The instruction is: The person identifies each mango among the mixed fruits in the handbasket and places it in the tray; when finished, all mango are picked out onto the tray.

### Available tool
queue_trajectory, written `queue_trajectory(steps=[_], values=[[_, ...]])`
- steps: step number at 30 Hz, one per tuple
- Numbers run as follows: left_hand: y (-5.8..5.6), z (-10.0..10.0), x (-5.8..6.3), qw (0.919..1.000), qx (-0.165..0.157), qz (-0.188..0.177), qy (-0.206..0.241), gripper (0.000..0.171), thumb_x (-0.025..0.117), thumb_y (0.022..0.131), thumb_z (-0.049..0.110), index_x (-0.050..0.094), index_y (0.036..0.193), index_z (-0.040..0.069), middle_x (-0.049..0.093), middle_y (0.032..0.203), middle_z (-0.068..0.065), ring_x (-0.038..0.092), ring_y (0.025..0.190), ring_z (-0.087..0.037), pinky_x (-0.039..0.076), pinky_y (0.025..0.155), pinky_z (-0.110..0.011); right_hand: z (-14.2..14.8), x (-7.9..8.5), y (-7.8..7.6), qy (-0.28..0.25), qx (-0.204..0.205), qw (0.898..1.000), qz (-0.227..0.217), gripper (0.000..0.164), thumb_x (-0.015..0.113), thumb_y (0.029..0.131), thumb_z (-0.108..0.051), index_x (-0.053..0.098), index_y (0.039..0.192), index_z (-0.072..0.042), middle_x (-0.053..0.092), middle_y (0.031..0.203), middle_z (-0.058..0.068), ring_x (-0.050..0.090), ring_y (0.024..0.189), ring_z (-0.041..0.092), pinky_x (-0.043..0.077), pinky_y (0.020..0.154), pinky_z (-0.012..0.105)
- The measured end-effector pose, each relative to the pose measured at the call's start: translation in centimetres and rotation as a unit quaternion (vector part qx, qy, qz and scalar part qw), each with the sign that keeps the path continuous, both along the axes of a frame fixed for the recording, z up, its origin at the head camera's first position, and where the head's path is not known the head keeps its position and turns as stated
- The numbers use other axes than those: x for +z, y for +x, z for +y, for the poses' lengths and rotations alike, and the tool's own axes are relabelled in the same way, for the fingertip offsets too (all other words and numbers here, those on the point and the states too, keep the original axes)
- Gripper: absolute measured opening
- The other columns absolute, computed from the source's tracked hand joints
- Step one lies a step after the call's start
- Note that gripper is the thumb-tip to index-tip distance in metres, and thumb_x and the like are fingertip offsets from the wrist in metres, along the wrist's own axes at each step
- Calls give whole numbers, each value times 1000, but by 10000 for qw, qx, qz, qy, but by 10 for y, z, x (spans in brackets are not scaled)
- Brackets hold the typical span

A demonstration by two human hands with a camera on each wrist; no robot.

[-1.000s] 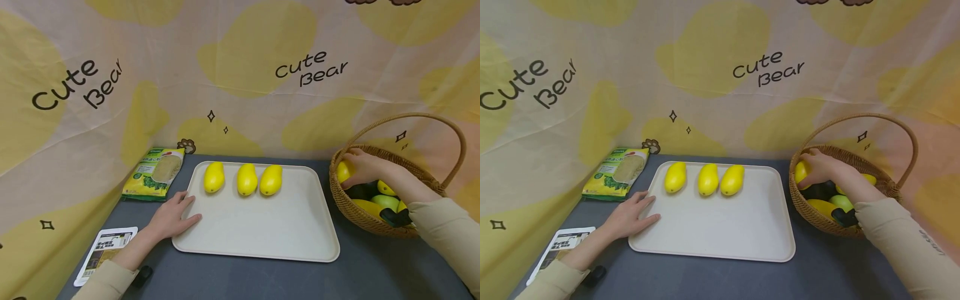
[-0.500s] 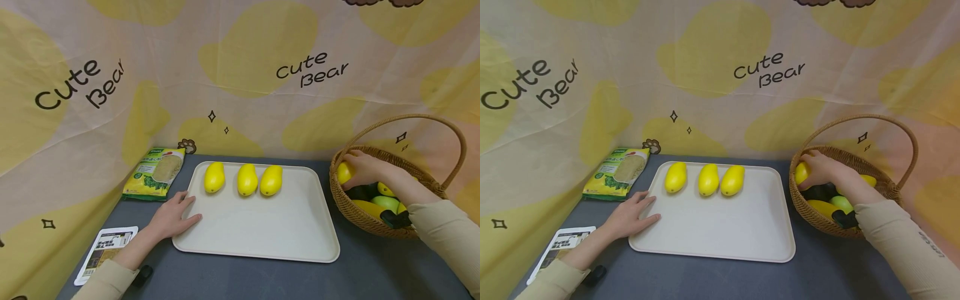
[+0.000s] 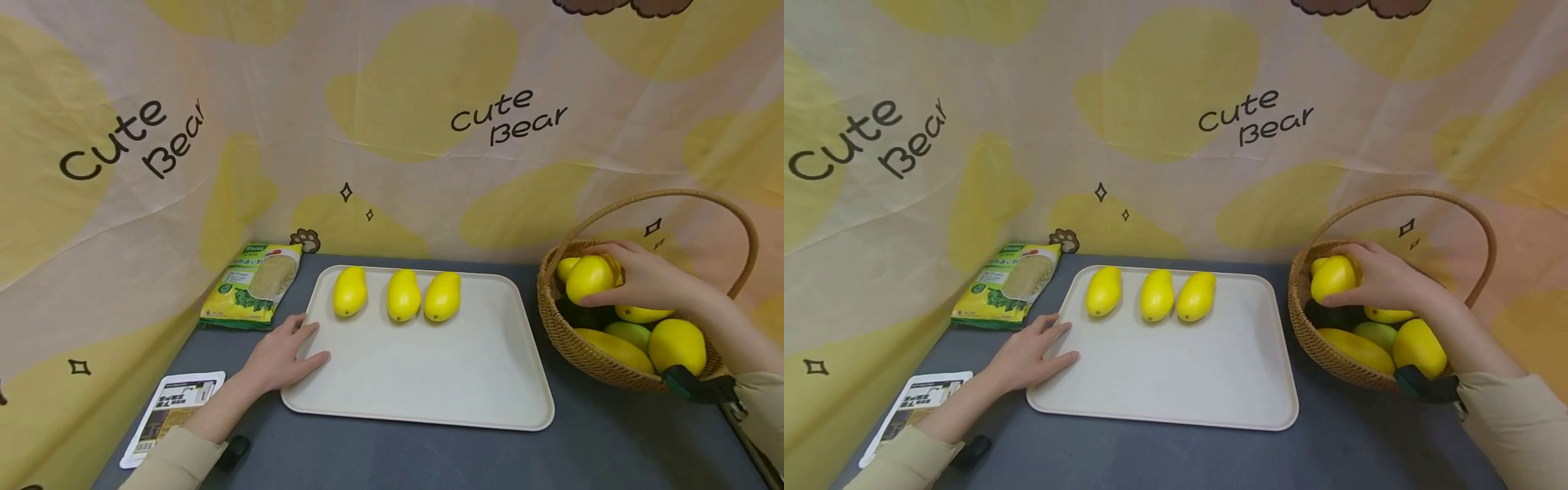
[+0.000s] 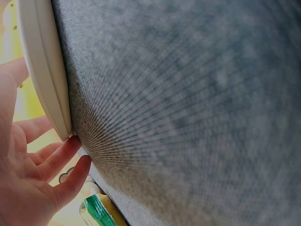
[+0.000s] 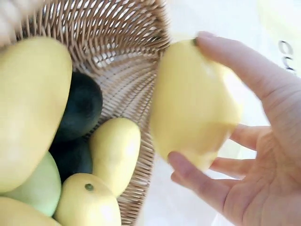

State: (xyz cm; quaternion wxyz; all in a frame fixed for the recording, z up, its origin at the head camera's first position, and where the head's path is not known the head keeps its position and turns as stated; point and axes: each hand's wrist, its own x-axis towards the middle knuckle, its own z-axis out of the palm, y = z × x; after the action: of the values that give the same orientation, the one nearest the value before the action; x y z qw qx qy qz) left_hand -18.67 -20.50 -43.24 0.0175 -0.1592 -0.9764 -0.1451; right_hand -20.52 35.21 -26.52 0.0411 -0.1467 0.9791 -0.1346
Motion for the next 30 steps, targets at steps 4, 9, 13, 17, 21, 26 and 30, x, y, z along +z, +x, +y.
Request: queue_trajectory(steps=[4, 9, 13, 17, 21, 26, 30], values=[[0, 0, 0, 10000, 0, -14, -19, 66, 64, 88, 53, 59, 133, 5, 47, 138, -25, 55, 112, -43, 47, 89, -57, 2, 1, 19, -811, -147, 9966, -43, 86, 78, 83, -36, 32, 147, 2, 30, 144, 32, 40, 118, 50, 44, 85, 54], [1, 1, 1, 10000, 10, -42, -19, 66, 64, 88, 53, 59, 133, 5, 47, 138, -25, 55, 112, -43, 47, 88, -57, -1, -8, 40, -2074, -681, 9739, -615, 80, 65, 95, -29, 16, 156, -13, 21, 152, 23, 44, 121, 44, 50, 75, 27], [1, 2, 1, 10000, 26, -59, -21, 66, 64, 88, 53, 58, 133, 5, 46, 138, -25, 55, 112, -43, 47, 89, -57, -8, -24, 49, -3599, -553, 9251, -1079, 62, 53, 102, -18, 20, 154, -26, 29, 140, 9, 54, 110, 20, 49, 79, 19], [0, 2, 0, 9999, 51, -95, -21, 67, 64, 88, 54, 58, 134, 5, 46, 139, -24, 55, 113, -43, 47, 90, -58, -25, -38, 53, -5268, 106, 8311, -1779, 59, 45, 102, -1, 25, 151, -26, 26, 137, 5, 59, 109, 11, 49, 89, 23], [-1, 1, 0, 9999, 68, -122, -36, 68, 63, 88, 54, 58, 134, 5, 45, 140, -24, 54, 114, -43, 46, 90, -58, -52, -45, 57, -5703, 444, 7929, -2099, 65, 45, 101, 1, 19, 155, -26, 14, 145, 10, 58, 114, 14, 48, 93, 26], [-1, 2, 0, 9999, 78, -133, -28, 68, 63, 88, 54, 58, 135, 5, 45, 140, -25, 54, 114, -43, 46, 90, -58, -84, -51, 61, -5376, 206, 8150, -2151, 71, 52, 101, -7, 14, 156, -30, 6, 152, 11, 53, 118, 11, 46, 94, 22], [-1, 1, 0, 9999, 85, -124, -7, 69, 63, 87, 55, 57, 135, 5, 45, 141, -24, 54, 114, -43, 46, 90, -58, -103, -63, 59, -4999, -126, 8428, -1991, 68, 58, 99, -15, 21, 155, -28, 14, 153, 10, 52, 117, 14, 46, 93, 22]])
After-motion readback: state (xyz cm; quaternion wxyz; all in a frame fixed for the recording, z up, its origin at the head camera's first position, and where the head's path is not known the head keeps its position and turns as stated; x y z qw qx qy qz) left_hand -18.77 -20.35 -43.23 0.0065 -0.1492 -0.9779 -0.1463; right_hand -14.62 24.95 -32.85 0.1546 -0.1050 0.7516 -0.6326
